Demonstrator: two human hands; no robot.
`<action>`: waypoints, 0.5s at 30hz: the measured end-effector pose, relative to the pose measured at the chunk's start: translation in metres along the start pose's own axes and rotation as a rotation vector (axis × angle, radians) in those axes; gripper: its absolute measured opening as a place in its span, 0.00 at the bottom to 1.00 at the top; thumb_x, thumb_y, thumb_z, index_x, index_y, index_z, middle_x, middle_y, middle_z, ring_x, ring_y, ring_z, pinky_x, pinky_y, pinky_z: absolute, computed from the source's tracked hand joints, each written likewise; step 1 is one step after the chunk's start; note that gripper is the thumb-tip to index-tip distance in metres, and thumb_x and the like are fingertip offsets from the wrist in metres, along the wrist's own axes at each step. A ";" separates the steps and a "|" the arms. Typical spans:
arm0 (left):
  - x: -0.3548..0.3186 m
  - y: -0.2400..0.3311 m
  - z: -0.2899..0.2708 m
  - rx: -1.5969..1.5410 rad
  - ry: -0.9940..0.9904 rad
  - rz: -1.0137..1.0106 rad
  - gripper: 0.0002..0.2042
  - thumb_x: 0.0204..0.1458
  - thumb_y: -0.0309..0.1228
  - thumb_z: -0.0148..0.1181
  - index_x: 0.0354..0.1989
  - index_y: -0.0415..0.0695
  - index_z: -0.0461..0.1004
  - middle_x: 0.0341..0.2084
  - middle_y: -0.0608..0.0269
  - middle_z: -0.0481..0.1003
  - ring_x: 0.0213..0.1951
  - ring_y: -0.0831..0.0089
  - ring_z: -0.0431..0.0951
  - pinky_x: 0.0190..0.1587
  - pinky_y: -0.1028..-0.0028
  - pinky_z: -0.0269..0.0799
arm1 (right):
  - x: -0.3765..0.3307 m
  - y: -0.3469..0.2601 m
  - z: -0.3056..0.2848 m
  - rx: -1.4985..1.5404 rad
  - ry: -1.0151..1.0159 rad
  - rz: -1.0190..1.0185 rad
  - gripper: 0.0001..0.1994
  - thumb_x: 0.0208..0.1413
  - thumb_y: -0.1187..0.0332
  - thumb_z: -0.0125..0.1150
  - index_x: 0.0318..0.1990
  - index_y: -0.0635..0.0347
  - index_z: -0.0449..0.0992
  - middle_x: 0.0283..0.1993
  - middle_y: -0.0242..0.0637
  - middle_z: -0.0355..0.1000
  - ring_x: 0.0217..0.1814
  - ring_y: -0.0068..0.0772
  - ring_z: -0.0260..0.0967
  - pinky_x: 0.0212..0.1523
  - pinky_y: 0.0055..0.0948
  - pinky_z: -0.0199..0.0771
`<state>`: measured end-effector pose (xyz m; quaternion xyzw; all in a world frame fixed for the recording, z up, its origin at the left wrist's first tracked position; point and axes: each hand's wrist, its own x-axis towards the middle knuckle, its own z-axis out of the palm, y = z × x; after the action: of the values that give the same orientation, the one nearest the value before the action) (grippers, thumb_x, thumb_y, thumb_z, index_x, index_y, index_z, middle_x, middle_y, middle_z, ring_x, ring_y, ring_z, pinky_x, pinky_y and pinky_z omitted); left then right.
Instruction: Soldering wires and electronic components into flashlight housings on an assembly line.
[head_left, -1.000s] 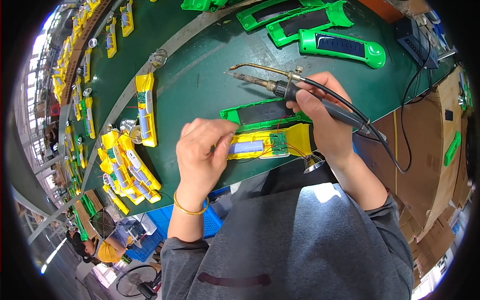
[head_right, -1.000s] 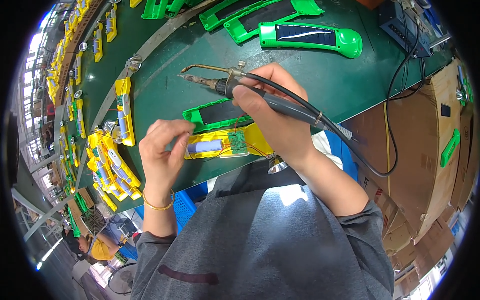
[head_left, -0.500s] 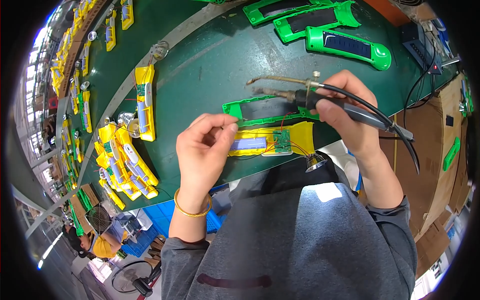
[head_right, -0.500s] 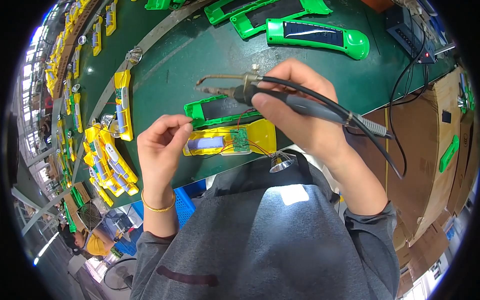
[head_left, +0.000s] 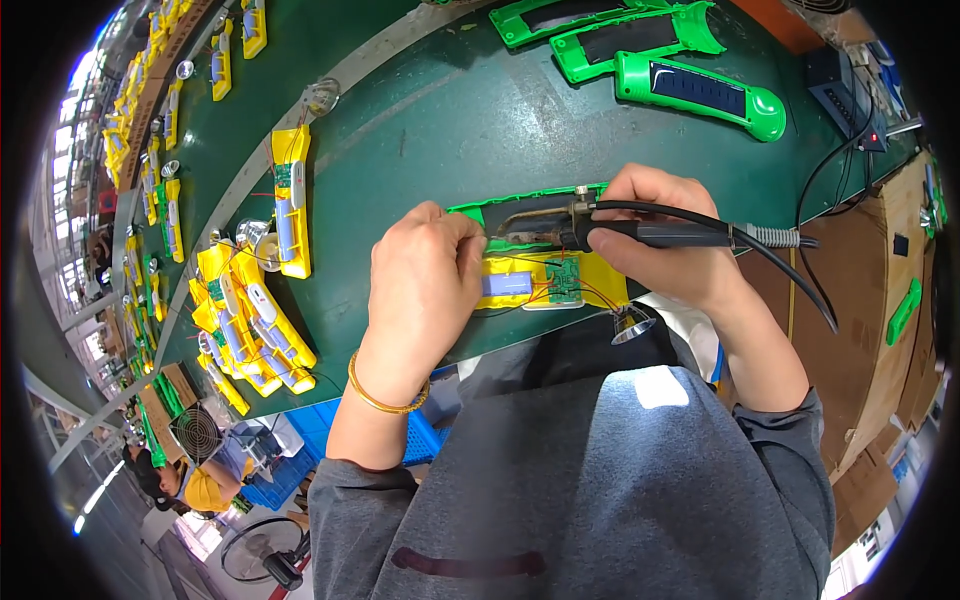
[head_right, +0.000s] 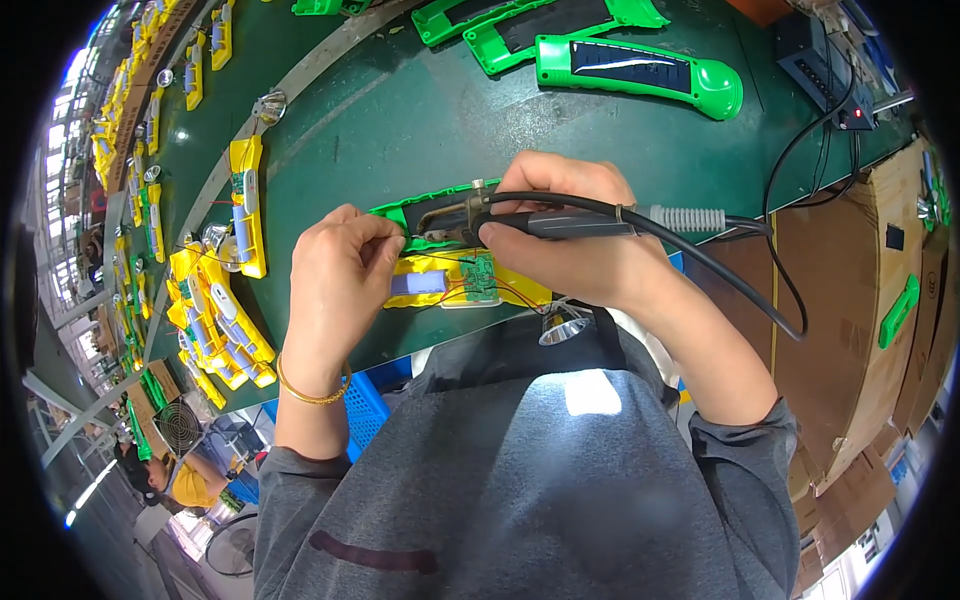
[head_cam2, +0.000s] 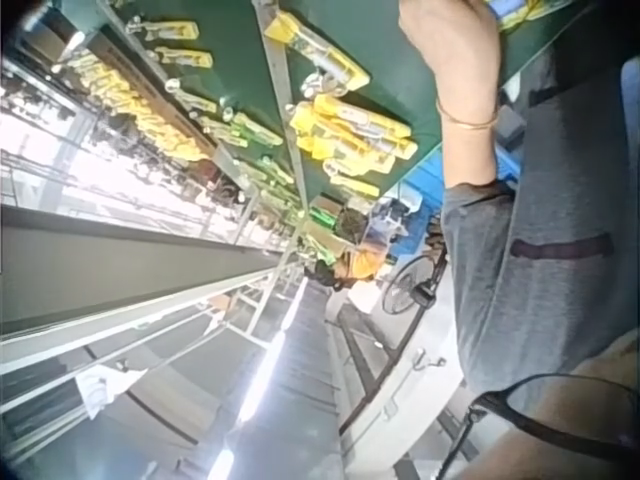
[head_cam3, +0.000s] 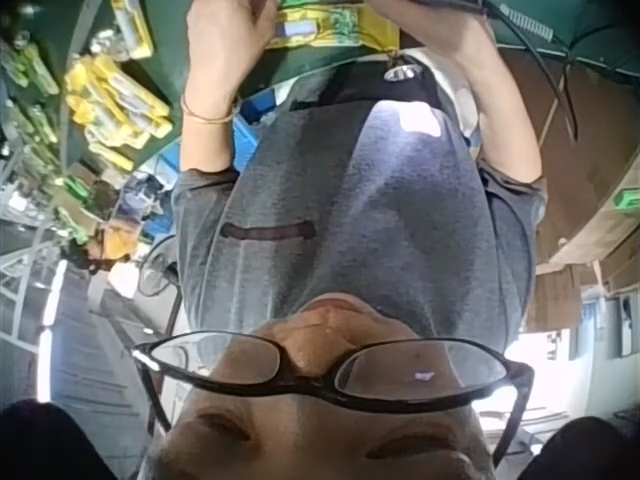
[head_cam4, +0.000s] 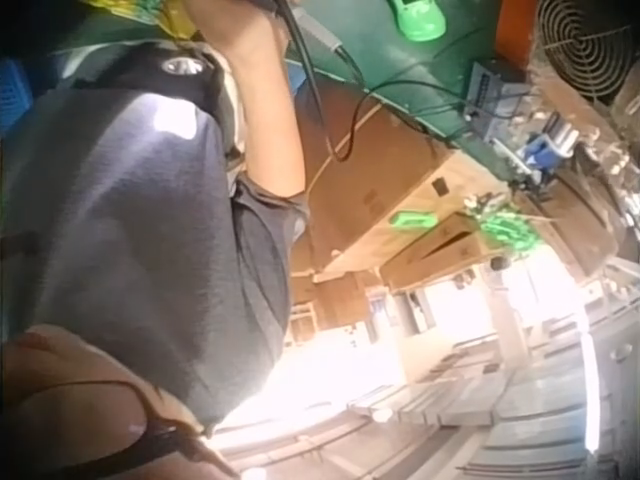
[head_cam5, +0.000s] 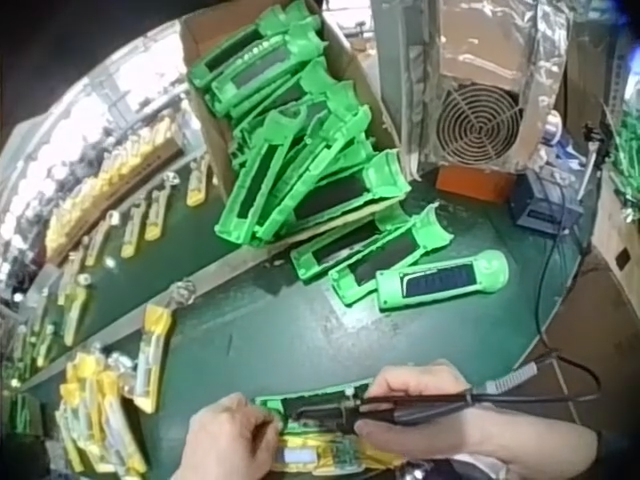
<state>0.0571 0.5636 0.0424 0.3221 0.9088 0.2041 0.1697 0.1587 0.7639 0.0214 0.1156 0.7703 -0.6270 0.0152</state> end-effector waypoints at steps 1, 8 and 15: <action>0.001 0.001 0.000 -0.001 0.000 0.000 0.02 0.42 0.23 0.58 0.22 0.38 0.75 0.19 0.52 0.69 0.25 0.54 0.72 0.29 0.60 0.68 | 0.001 -0.001 -0.001 -0.009 -0.003 0.001 0.08 0.42 0.74 0.64 0.27 0.61 0.69 0.23 0.25 0.66 0.26 0.13 0.60 0.27 0.17 0.60; 0.006 0.003 0.004 0.061 0.040 0.011 0.02 0.40 0.22 0.58 0.21 0.38 0.76 0.19 0.51 0.69 0.24 0.54 0.72 0.28 0.60 0.68 | 0.001 0.002 -0.002 0.054 0.051 0.015 0.08 0.43 0.75 0.63 0.28 0.61 0.69 0.25 0.25 0.67 0.28 0.12 0.60 0.29 0.17 0.60; 0.012 -0.003 -0.001 -0.025 -0.017 0.034 0.02 0.36 0.20 0.57 0.19 0.39 0.75 0.18 0.50 0.69 0.24 0.53 0.72 0.28 0.60 0.69 | 0.002 0.004 -0.003 0.130 0.034 0.072 0.07 0.44 0.76 0.63 0.28 0.61 0.69 0.26 0.25 0.67 0.29 0.12 0.60 0.30 0.16 0.59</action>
<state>0.0464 0.5690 0.0398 0.3371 0.8991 0.2155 0.1777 0.1576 0.7678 0.0179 0.1547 0.7234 -0.6727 0.0172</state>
